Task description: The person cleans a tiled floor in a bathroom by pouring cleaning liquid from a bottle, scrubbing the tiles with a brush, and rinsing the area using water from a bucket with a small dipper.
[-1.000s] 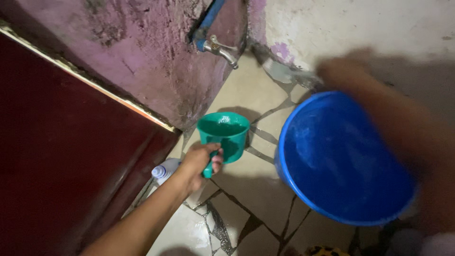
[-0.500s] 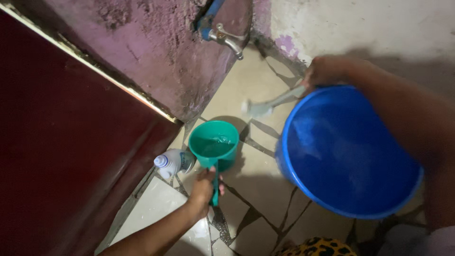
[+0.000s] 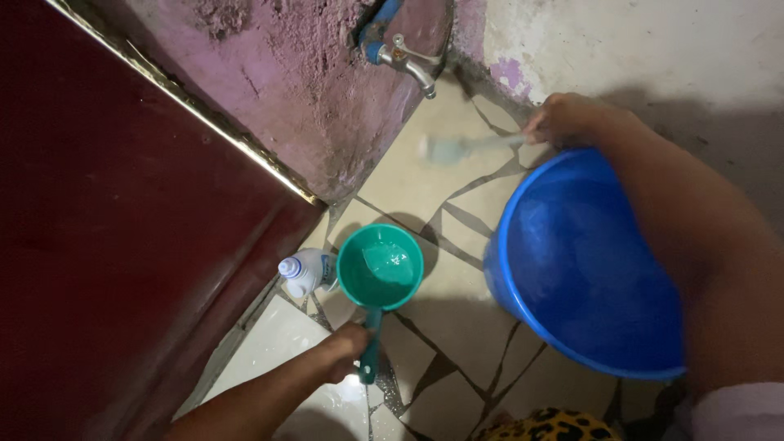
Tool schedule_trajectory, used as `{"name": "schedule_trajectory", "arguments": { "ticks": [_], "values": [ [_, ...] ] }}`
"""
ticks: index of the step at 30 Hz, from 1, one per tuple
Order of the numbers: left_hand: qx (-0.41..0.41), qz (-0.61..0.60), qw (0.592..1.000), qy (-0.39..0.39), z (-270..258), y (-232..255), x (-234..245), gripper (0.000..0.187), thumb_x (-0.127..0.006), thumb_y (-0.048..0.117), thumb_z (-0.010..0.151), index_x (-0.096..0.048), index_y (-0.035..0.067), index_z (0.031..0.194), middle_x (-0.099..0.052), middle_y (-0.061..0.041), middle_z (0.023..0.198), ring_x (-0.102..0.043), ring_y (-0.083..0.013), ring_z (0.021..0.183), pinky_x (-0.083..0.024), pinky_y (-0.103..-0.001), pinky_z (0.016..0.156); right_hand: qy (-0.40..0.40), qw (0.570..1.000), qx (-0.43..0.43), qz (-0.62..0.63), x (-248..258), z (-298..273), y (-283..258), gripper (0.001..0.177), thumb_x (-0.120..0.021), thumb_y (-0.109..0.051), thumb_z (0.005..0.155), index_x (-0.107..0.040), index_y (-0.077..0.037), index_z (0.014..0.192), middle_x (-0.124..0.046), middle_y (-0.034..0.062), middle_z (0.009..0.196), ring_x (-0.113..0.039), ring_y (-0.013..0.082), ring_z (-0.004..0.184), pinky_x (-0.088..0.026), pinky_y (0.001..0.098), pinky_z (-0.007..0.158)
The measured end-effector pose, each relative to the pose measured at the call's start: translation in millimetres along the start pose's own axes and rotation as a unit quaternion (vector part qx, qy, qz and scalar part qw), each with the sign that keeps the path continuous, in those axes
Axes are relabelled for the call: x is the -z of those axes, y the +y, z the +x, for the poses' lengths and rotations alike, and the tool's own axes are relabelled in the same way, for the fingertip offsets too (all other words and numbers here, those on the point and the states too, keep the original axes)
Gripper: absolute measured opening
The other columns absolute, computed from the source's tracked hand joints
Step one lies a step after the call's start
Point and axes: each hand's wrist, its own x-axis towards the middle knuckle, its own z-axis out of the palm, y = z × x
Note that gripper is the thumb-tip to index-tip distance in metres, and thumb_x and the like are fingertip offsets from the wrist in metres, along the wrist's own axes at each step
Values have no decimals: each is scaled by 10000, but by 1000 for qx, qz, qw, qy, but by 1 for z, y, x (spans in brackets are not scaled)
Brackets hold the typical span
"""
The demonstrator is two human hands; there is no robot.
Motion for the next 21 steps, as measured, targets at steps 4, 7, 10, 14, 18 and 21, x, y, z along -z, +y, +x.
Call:
{"name": "schedule_trajectory", "arguments": {
  "ticks": [4,7,10,14,18,21],
  "values": [
    [35,279,959,-38,-19,32,-8,335,-488,289,1017,-555,47,1239,-732,-173,1014,-728,-343,946,-569,-502,761,-26,997,-55,-43,14,-23,-13,318,-725,-402,915,-806,-304,1207,-775,13,1204,-706,261,1089,-514,482,984],
    [-64,664,744,-39,-12,66,-32,380,-532,226,969,-757,-75,916,-766,-273,914,-780,-384,828,-630,-532,743,-11,993,-2,-120,41,-42,-5,443,-793,-347,828,-750,-282,1265,-804,41,1159,-744,251,1058,-570,429,970],
    [-220,588,776,63,-15,120,-70,408,-588,358,916,-727,-21,971,-721,-267,994,-724,-414,928,-586,-520,821,47,978,-56,-196,59,-65,-3,419,-748,-388,885,-732,-301,1294,-746,59,1221,-693,299,1084,-554,478,939],
    [-411,479,769,97,-45,197,-139,777,-476,679,985,-733,-54,952,-730,-309,987,-695,-441,998,-532,-523,908,24,975,-117,-185,82,-122,-1,343,-701,-397,972,-801,-204,1237,-769,122,1207,-704,310,1093,-553,459,940],
    [-438,456,767,113,-75,229,-188,759,-673,661,881,-662,-76,1063,-701,-316,1057,-703,-431,1045,-555,-486,938,-13,980,-196,-41,84,-166,12,448,-661,-154,982,-660,-195,1428,-752,160,1263,-752,399,1033,-591,499,887],
    [-491,443,737,142,-71,231,-213,528,-757,418,815,-668,20,1151,-696,-260,1106,-657,-444,1076,-514,-517,929,-40,969,-235,-68,76,-188,26,534,-696,-86,962,-605,-227,1469,-678,105,1369,-726,351,1075,-569,521,932]
  ]
}}
